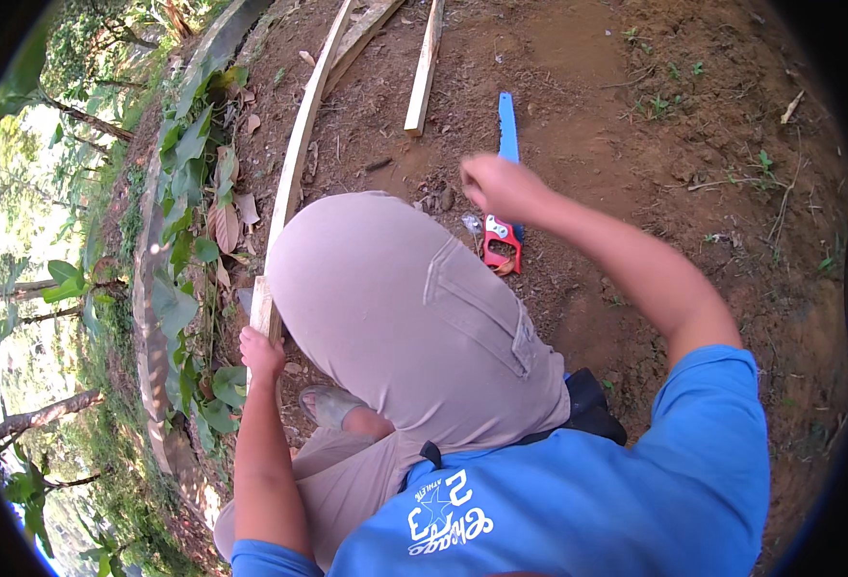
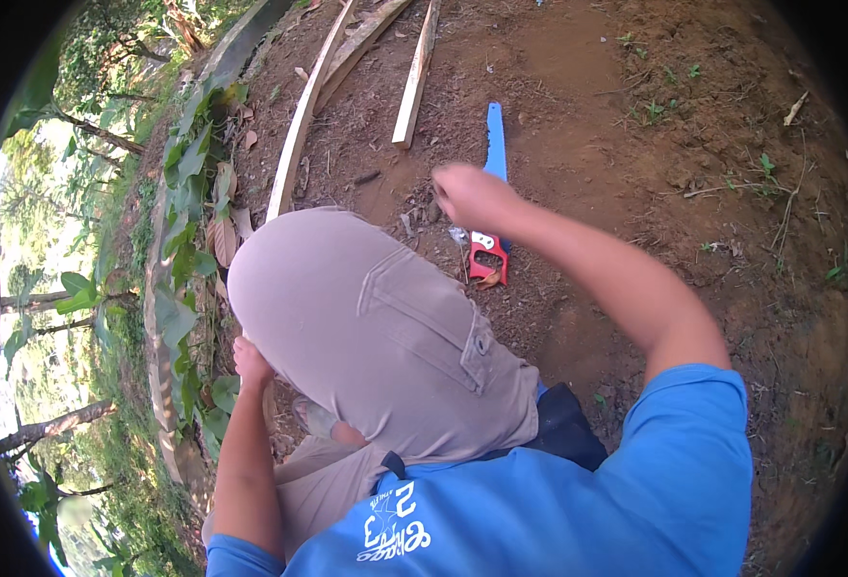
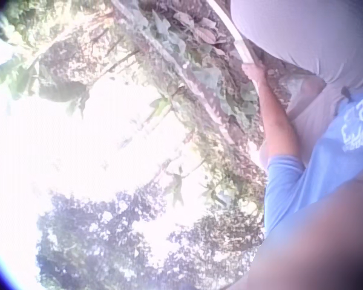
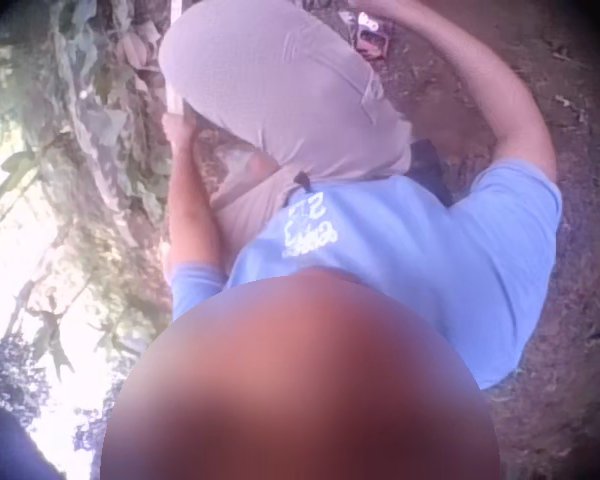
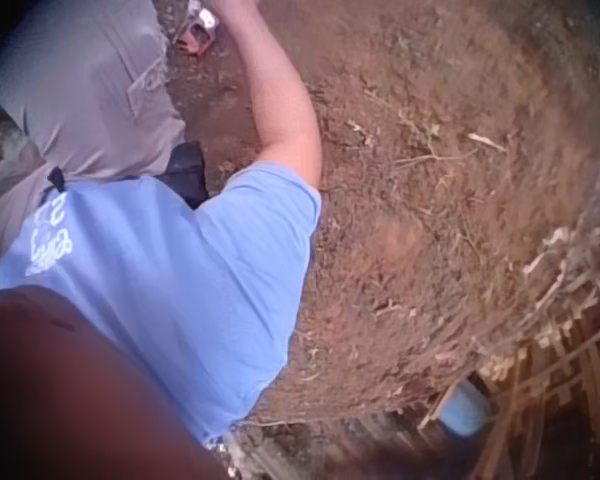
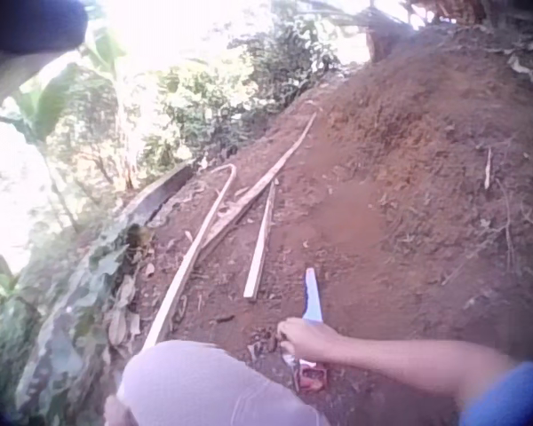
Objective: The person saws a piece of wood while holding it against a stone on the ground.
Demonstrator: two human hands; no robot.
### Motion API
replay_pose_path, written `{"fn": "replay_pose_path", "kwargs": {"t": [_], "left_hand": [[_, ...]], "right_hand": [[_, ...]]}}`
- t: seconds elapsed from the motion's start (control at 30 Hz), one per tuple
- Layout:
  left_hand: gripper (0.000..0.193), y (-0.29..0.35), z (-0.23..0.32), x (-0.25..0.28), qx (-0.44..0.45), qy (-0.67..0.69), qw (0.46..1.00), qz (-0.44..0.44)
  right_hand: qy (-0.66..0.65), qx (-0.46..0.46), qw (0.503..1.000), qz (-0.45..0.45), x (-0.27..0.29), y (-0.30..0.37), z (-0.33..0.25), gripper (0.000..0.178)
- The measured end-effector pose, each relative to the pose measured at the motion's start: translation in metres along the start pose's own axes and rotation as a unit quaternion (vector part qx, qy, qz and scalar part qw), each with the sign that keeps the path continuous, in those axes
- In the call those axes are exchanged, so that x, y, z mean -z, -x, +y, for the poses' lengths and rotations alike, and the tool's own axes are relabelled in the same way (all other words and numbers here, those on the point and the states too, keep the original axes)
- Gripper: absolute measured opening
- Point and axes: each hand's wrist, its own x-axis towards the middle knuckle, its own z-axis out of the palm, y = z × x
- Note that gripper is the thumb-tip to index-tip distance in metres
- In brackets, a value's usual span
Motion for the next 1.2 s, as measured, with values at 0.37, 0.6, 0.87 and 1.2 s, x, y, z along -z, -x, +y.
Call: {"fn": "replay_pose_path", "kwargs": {"t": [0.37,0.6,0.87,1.2], "left_hand": [[0.081,0.011,0.011,0.009,0.024,-0.005,1.000,0.007],[0.076,0.015,0.018,0.018,0.024,0.020,0.999,0.020],[0.076,0.014,0.016,0.012,0.025,0.016,0.999,0.020],[0.074,0.015,0.020,0.017,0.029,0.005,0.999,0.025]], "right_hand": [[0.101,-0.060,0.987,-0.112,-0.171,0.153,0.071,0.034],[0.121,-0.070,0.985,-0.100,-0.161,0.148,0.077,0.032],[0.131,-0.074,0.984,-0.096,-0.154,0.141,0.069,0.029],[0.146,-0.081,0.982,-0.091,-0.149,0.137,0.070,0.025]]}}
